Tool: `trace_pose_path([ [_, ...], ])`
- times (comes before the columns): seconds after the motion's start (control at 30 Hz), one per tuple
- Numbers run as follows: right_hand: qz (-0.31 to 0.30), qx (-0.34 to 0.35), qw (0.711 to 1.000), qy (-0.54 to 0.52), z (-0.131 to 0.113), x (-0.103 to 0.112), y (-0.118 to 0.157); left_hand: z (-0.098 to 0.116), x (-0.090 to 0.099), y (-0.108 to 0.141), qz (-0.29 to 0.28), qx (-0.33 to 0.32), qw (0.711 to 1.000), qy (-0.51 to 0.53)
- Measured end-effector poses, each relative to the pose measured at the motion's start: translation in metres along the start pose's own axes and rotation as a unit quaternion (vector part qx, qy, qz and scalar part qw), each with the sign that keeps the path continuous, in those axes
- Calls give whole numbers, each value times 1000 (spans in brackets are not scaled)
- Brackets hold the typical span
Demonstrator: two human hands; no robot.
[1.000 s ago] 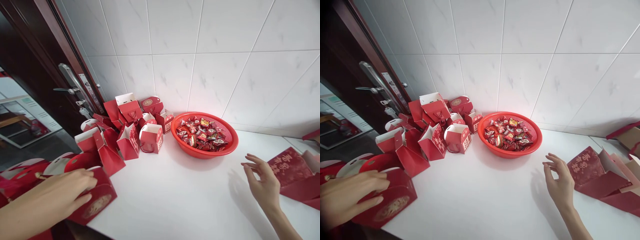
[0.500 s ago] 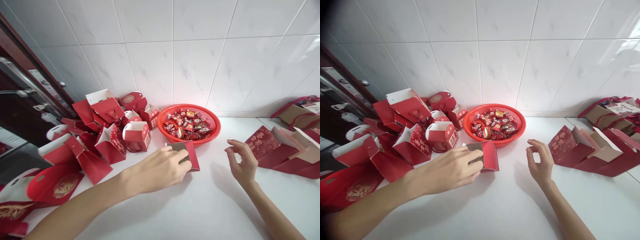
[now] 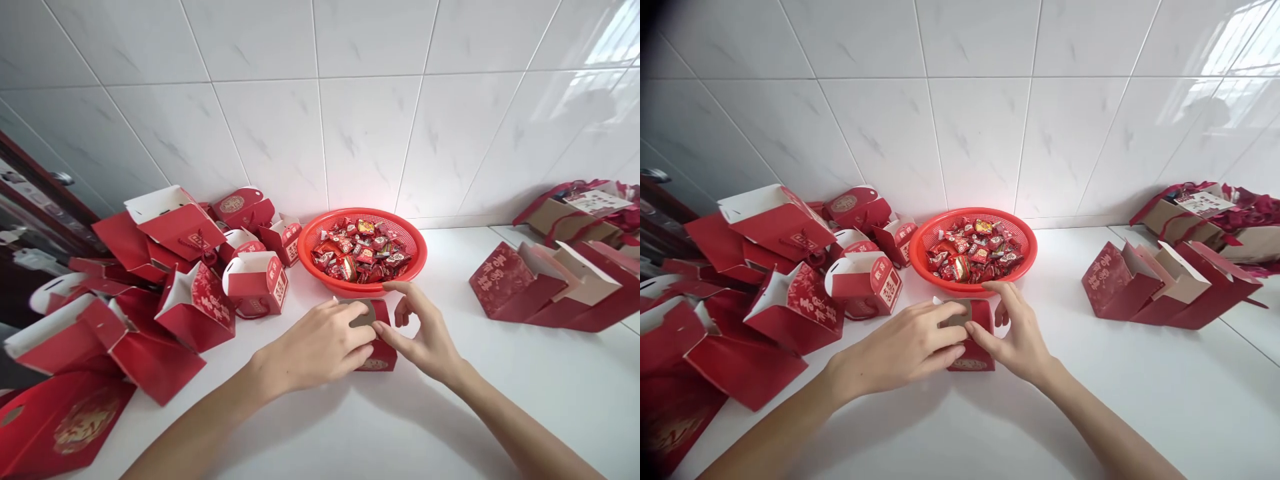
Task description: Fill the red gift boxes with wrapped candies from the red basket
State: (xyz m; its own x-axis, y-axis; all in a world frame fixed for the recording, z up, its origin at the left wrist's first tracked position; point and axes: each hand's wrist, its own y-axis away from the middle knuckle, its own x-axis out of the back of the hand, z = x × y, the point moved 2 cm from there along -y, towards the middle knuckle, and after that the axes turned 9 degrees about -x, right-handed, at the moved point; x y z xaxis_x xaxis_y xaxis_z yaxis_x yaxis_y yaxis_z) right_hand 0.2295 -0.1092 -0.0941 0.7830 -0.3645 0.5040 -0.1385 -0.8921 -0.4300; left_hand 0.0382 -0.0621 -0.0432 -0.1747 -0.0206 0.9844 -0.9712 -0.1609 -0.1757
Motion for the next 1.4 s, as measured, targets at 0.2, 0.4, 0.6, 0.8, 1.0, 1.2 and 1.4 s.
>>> trace_pose_path([
  [0.2, -101, -81, 990, 59, -16, 5, -10, 6, 6, 4, -34, -4, 999, 3],
  [0.4, -175, -146, 973, 18, -19, 17, -28, 13, 0, 7, -30, -51, 998, -31],
  [0.6, -276, -105, 955, 7, -9, 28, -48, 19, 0, 15, -49, -33, 998, -12],
  [0.8, -318, -20, 942, 101, -5, 30, -60, 16, 8, 18, -36, -5, 997, 70],
  [1.0, -321, -8, 939, 126, 5, 27, -55, 18, -2, 15, -17, 32, 990, 137],
  [1.2, -362, -50, 919, 146, 5, 28, -51, 26, -14, 13, 19, 12, 998, 66],
  [1.4, -406, -91, 893, 172, 4, 25, -50, 29, -14, 12, 18, -23, 995, 92],
])
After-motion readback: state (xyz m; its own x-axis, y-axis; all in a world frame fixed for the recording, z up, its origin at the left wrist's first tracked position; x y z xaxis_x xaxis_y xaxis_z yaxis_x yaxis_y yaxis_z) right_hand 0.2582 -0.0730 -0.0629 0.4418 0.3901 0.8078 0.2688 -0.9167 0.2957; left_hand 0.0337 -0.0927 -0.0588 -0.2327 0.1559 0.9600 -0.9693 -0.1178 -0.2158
